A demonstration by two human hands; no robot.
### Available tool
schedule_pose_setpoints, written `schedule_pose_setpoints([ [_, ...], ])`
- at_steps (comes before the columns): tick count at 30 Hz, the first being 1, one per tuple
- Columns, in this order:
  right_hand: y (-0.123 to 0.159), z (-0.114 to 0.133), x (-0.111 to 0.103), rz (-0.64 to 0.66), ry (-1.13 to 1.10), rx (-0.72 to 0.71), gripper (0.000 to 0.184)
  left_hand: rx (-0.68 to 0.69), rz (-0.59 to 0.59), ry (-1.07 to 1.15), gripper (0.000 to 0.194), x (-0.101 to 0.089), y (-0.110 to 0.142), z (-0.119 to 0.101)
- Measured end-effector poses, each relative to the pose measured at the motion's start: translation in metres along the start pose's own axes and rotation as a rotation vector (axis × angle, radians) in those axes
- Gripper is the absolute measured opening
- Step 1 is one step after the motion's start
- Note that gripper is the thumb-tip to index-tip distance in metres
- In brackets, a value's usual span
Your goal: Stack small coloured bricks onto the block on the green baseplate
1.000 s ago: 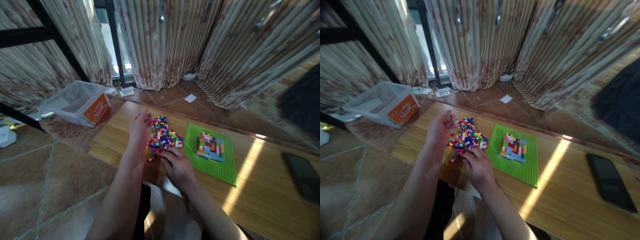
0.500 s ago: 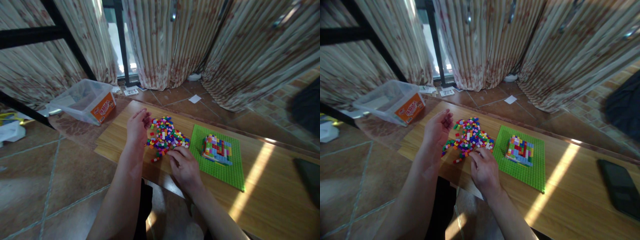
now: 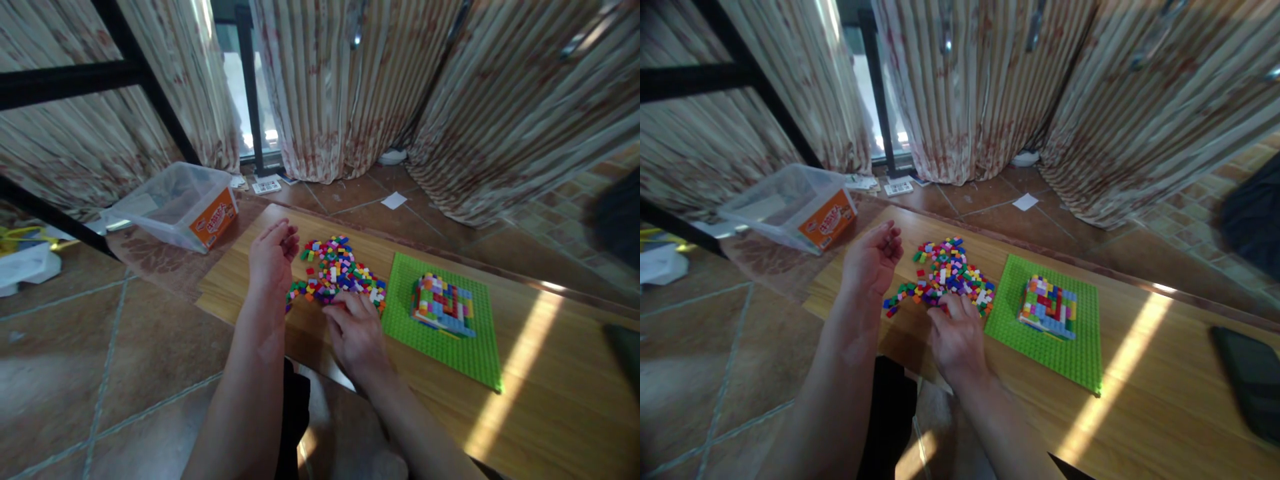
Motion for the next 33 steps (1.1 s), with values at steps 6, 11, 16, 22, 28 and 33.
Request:
schedule_pose_setpoints([
  [6,-0.010,0.004,0.003,-0.065,0.053,0.057,0.022,-0.002,-0.016,0.011,0.006,-0.005,-0.003,-0.005],
  [11,-0.017,0.014,0.026,-0.035,0.095,0.056,0.014,-0.010,0.003,0.023,0.006,-0.005,-0.001,-0.005],
  [16,-0.018,0.013,0.033,-0.049,0.127,0.066,0.011,-0.028,0.014,0.021,0.006,-0.005,0.000,-0.007],
  [22,-0.019,0.017,0.030,-0.041,0.043,0.080,0.005,-0.029,0.023,0.002,0.005,-0.005,0.000,-0.011],
  [28,-0.019,0.006,-0.004,-0.109,-0.161,0.161,0.008,-0.015,0.028,-0.066,0.004,0.000,0.003,-0.011],
  [33,-0.008,-0.039,-0.059,-0.291,-0.357,0.474,0.005,-0.031,0.053,-0.102,0.005,0.008,0.006,-0.003],
])
Point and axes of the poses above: each hand's wrist, its own y-axis away from the middle knuckle, its own x-axis out of the palm, z = x × y, the point moved 5 cm from there along -y, towards the middle knuckle, and after that the axes turned 9 degrees about -z, right-handed, at the moved point
